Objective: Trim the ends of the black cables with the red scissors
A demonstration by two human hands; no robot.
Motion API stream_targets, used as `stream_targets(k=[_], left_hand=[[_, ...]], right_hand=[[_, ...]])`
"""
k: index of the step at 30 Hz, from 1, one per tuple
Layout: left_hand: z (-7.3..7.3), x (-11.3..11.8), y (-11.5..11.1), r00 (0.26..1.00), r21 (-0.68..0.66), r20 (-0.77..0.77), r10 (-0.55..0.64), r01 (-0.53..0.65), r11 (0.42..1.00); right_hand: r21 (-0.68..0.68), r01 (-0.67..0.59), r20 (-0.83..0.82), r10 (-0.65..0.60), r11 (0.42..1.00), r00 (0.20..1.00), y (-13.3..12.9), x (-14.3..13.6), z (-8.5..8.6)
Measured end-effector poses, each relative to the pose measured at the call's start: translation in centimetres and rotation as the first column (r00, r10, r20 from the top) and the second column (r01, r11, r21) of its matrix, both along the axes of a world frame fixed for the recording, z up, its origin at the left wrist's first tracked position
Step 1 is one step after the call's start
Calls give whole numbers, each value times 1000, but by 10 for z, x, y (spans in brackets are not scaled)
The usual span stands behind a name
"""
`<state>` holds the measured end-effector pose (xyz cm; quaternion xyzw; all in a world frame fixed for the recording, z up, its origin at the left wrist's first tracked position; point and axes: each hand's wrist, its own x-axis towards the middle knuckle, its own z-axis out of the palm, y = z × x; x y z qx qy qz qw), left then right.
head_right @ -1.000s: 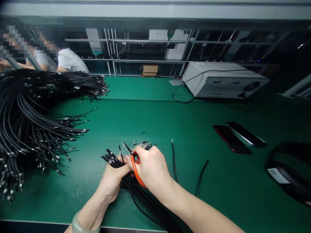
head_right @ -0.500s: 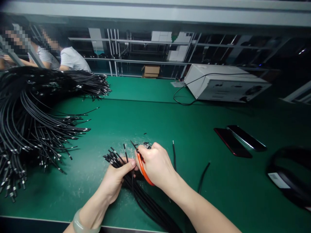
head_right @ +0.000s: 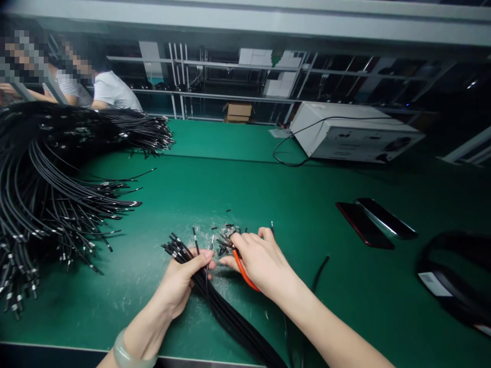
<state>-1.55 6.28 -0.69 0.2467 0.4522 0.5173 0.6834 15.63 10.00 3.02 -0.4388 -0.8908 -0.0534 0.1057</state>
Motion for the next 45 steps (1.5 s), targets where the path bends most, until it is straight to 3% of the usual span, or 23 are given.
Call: stream_targets(k=[12,25,33,36,37,38,40,41,42,43,45], left_hand=[[-1,0,0,1000,-3,3,-7,7,1000],[-1,-1,0,1000,-22,3,-11,11,1000],[-2,-1,-2,1000,-10,-20,-12,12,1000],[0,0,-2,1000,-25,-2,-13,13,1000],[1,0,-2,1000,-31,6,-13,13,999],[2,0,-2,1000,-31,12,-13,14,999],[4,0,-2,1000,-8,25,-18,19,1000],[5,0,-2,999,9,30,-26,26,1000],[5,-1,-2,999,29,34,-36,35,999],[6,-1,-2,999,46,35,-40,38,998],[7,-2,-3,999,66,34,-26,24,998]], right_hand=[[199,-60,146,31,978,989,-1,-9,-3],[236,-149,218,97,960,971,4,-6,3],[107,-151,163,133,983,978,10,-1,2],[-85,-3,-61,-2,996,998,12,-2,4],[-229,52,-183,-95,972,978,11,-4,4],[-407,69,-302,-205,911,931,10,-8,4],[-712,-39,-458,-422,701,782,6,-16,5],[-787,-129,-498,-498,603,710,4,-21,5],[-814,-202,-527,-548,544,649,2,-25,6],[-815,-251,-554,-573,523,604,0,-28,7],[-795,-287,-591,-580,534,560,-3,-32,11]])
